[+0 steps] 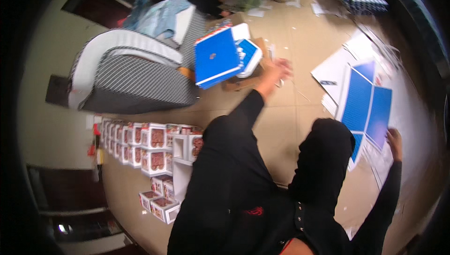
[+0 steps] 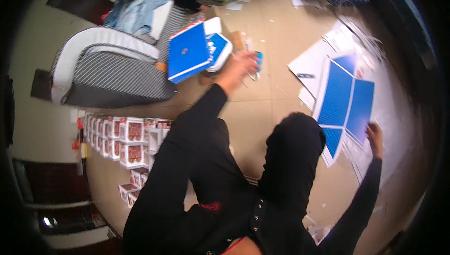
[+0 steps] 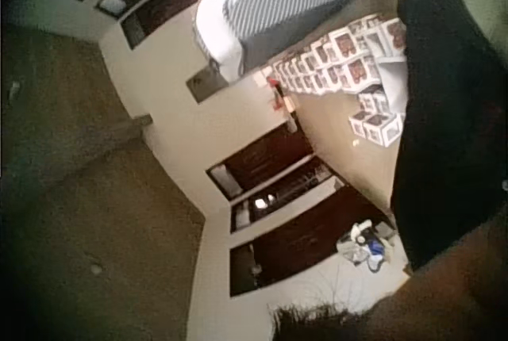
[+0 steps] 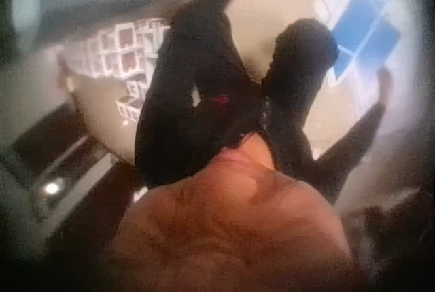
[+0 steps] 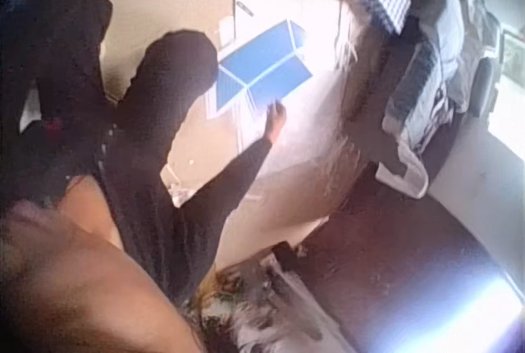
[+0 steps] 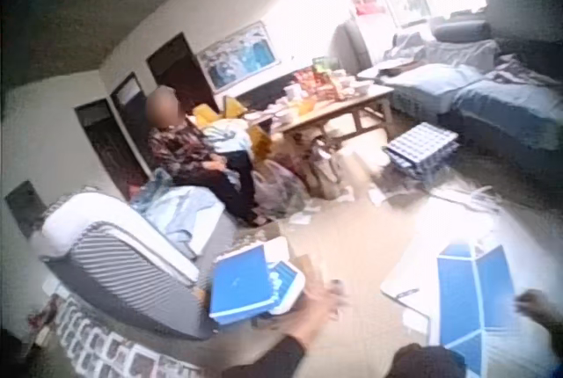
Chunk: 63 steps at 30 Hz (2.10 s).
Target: The person sits on the floor and assembles small paper boxes. They pick up flat blue and white paper pieces, fold them into box shapes, and place them on the floor. The person handles multiple pieces one by one, folding and stacking them.
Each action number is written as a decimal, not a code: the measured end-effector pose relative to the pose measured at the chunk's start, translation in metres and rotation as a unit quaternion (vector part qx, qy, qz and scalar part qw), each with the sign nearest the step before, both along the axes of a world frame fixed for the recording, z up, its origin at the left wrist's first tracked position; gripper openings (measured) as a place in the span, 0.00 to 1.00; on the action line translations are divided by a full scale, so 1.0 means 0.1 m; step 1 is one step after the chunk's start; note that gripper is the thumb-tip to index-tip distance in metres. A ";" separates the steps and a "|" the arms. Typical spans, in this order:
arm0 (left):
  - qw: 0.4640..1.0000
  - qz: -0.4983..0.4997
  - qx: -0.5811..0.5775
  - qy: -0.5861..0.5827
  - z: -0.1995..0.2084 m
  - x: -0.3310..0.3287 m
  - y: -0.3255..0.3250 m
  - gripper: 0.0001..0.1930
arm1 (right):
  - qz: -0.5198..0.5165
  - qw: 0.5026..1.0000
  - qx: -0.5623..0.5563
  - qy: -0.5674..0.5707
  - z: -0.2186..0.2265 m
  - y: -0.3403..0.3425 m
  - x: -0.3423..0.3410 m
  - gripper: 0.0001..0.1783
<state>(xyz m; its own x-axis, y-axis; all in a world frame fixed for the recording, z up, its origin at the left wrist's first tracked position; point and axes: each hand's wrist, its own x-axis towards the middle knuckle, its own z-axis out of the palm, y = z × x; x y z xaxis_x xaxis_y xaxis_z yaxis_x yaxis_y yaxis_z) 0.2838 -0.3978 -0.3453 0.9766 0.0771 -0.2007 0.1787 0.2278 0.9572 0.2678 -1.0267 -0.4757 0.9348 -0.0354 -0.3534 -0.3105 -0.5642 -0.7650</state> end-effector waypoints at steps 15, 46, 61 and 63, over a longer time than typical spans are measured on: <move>0.867 0.402 0.286 0.071 -0.11 -0.56 2.58 0.26 | 0.273 0.942 0.191 0.048 1.75 3.68 0.94 0.19; 0.953 0.298 -0.017 0.057 -0.15 -0.62 2.97 0.22 | 0.166 0.939 0.284 0.100 0.89 6.13 1.27 0.19; 0.981 0.179 -0.056 0.043 -0.02 -0.50 3.07 0.20 | 0.092 0.911 0.396 0.073 1.04 6.30 1.30 0.29; 0.989 0.130 0.001 0.069 0.09 -0.43 2.94 0.20 | 0.120 0.920 0.366 0.070 0.81 6.31 1.42 0.29</move>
